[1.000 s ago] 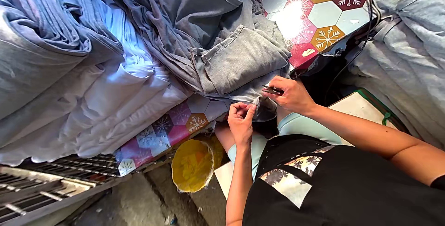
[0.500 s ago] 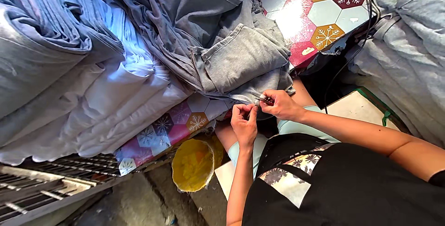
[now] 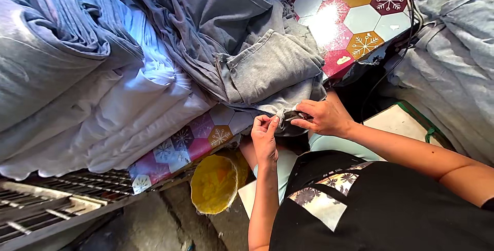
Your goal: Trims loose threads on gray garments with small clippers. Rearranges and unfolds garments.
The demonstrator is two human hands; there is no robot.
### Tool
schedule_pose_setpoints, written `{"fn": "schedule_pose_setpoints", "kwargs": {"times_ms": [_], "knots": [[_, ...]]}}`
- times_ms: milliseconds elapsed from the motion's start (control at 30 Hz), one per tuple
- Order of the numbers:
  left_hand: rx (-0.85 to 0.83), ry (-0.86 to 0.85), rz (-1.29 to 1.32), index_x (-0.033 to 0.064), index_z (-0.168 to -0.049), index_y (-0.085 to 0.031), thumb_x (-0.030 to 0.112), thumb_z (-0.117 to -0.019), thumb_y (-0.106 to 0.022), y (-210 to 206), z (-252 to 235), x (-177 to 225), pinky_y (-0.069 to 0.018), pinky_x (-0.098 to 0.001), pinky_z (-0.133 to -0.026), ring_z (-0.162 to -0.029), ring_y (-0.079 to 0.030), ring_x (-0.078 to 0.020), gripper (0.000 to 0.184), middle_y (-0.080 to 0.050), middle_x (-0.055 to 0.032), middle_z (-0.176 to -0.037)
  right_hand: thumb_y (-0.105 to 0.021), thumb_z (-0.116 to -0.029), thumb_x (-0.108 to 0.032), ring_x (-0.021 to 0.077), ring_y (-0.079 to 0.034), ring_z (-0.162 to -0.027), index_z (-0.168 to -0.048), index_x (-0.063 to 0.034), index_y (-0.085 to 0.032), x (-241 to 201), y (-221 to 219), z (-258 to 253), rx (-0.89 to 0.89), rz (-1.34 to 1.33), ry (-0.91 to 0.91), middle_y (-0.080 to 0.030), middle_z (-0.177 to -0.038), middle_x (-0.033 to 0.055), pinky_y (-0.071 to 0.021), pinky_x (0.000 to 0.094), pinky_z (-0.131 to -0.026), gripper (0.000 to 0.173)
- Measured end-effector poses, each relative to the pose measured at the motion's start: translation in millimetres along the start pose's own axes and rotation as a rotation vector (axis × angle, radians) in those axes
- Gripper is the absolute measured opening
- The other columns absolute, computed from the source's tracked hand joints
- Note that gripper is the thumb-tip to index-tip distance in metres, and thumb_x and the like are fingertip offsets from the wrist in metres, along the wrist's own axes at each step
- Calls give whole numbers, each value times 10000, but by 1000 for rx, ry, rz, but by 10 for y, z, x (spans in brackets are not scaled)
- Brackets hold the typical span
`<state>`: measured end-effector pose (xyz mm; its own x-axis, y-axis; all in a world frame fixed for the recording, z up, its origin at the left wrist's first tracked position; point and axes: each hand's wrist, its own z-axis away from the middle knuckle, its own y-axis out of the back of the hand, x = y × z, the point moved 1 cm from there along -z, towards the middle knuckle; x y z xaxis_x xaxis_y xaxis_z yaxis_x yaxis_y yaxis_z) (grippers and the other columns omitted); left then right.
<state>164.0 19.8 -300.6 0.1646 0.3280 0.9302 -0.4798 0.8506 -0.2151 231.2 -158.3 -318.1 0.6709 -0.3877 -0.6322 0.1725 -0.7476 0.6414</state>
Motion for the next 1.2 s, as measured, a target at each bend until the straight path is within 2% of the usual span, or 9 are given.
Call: {"fn": "schedule_pose_setpoints", "kwargs": {"times_ms": [133,467,733,933,1067,1133,1200], "knots": [[-9,1,-34,83,-949,-574,-71,-937,-644,2,4,38,-567,-234,-706,-748,-672,-62,170,-707,-7,-823,-659,-946,-410,158,-568,-542,-883,-31,-737,40,-83,-42,46,-6,25,-604,-700,52,-427,329,-442,392],[-13,0,-49,82,-938,-580,-66,-932,-657,10,-13,27,-556,-215,-689,-735,-665,-58,167,-700,-6,-807,-688,-924,-403,161,-580,-550,-835,-58,-746,53,-144,-9,74,11,13,-606,-683,41,-431,335,-446,362],[-32,-5,-45,83,-937,-575,-89,-928,-642,37,-25,31,-561,-221,-697,-739,-670,-59,185,-705,-3,-808,-706,-920,-407,138,-562,-576,-824,-61,-743,62,-97,-33,-56,-124,-93,-585,-670,20,-442,337,-500,361],[-31,2,-43,79,-928,-578,-100,-919,-647,22,-31,26,-566,-225,-700,-728,-673,-64,192,-705,-7,-794,-673,-948,-365,154,-573,-555,-758,-66,-732,50,-114,-21,7,-46,-47,-593,-649,30,-433,345,-471,359],[-20,26,-32,79,-921,-580,-87,-928,-641,37,-35,0,-563,-227,-695,-737,-673,-66,177,-710,-11,-806,-681,-943,-365,159,-594,-576,-794,-54,-737,72,-99,-25,52,-76,-68,-619,-677,41,-453,348,-488,349],[-33,22,-30,83,-924,-583,-78,-931,-641,53,-38,-1,-562,-232,-705,-747,-668,-70,171,-703,-10,-816,-725,-920,-395,167,-600,-670,-898,-25,-732,143,-91,-60,37,-208,-148,-640,-774,64,-486,364,-579,371],[-100,9,-45,85,-957,-583,-84,-923,-640,83,-40,22,-571,-242,-733,-779,-684,-77,181,-721,-20,-854,-776,-882,-429,208,-682,-884,-1086,-46,-743,231,-61,-138,-124,-277,-238,-708,-1010,81,-562,462,-752,435]]}}
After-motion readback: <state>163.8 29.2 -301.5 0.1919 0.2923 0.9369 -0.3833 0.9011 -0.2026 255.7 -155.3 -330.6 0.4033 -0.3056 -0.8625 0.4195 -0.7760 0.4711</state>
